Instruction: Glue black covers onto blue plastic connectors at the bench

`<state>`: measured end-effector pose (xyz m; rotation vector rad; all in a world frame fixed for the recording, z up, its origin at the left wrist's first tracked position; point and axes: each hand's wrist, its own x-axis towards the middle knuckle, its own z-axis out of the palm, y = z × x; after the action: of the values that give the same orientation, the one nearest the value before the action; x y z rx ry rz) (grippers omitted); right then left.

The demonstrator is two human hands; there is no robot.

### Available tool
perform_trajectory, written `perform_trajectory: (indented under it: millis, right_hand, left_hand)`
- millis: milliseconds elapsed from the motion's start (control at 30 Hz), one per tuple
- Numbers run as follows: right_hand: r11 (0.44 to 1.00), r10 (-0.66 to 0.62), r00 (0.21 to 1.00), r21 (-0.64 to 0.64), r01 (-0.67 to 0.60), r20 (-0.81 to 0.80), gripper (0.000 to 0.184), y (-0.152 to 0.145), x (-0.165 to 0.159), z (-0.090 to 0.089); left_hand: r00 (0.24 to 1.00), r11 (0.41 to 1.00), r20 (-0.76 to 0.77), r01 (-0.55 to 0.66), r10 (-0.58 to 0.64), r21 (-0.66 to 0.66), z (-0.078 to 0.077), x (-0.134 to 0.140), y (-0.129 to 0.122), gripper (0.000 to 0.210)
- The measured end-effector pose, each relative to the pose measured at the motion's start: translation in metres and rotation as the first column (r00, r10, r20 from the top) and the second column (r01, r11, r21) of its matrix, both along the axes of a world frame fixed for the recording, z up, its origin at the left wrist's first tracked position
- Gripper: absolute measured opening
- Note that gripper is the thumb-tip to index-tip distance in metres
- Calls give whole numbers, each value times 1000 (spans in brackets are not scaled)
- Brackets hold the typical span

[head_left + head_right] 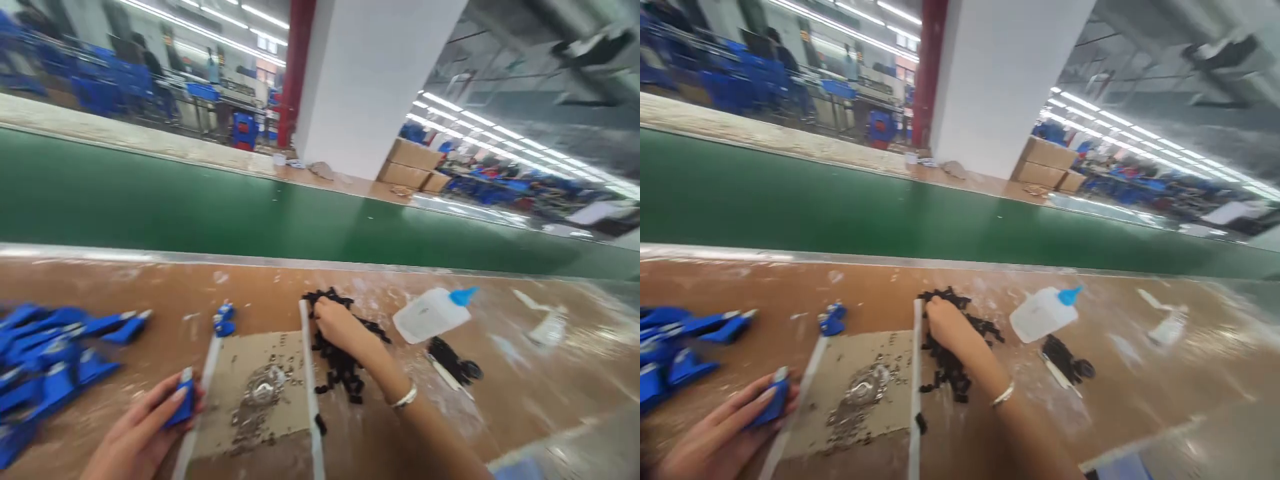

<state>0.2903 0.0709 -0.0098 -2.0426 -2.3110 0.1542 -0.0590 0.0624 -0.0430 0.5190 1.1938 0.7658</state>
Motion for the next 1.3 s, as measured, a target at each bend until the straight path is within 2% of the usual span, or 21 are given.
perform_trajectory:
  millis: [33,133,200,267,367,467,567,667,800,1067,1233,1300]
  right_hand:
    - [1000,-5,1000,-13,5,-28,16,2,4,-2]
    - [999,-19,996,-49,15,-86,15,4,13,-5]
    - [998,-23,993,-52,17,-116,13,2,17,-6]
    - [999,-24,988,-36,19,-150,10,-1,19,-7]
    - [1000,-5,975,20,9,-222,5,-9,15,-7]
    - [992,91,944,116,-57,-317,13,-25,1,-4]
    - [958,249,891,229,-171,-378,22,-49,-27,1]
    - [905,395,834,319,-282,-384,28,-70,-59,2]
    - [867,471,810,350,-354,-350,34,-76,-83,2]
    - [858,495,792,343,-381,-358,34,-70,-88,1]
    - [897,423,762,344,-277,-490,31,-78,-91,11]
    - [929,354,716,314,-195,-602,29,-84,-93,18]
  left_hand:
    - [999,1000,42,13,-13,10,4,-2,-5,64]
    - [995,995,99,-29,19,98,15,7,-14,51]
    - [992,994,127,0,-14,112,19,15,-18,44]
    - [988,993,145,37,-53,113,20,18,-21,41]
    - [988,993,146,26,-43,118,18,18,-23,43]
    - [990,993,134,25,-41,118,18,19,-24,46]
    - [990,994,133,33,-46,104,23,22,-24,49]
    - [991,995,134,2,-15,97,26,26,-26,51]
    - [991,993,134,-9,-7,116,27,32,-29,53]
    - [986,992,166,-9,-11,123,23,36,-37,56]
    - [991,989,134,2,-22,147,26,37,-42,49]
    - [989,990,143,27,-48,140,31,40,-43,48]
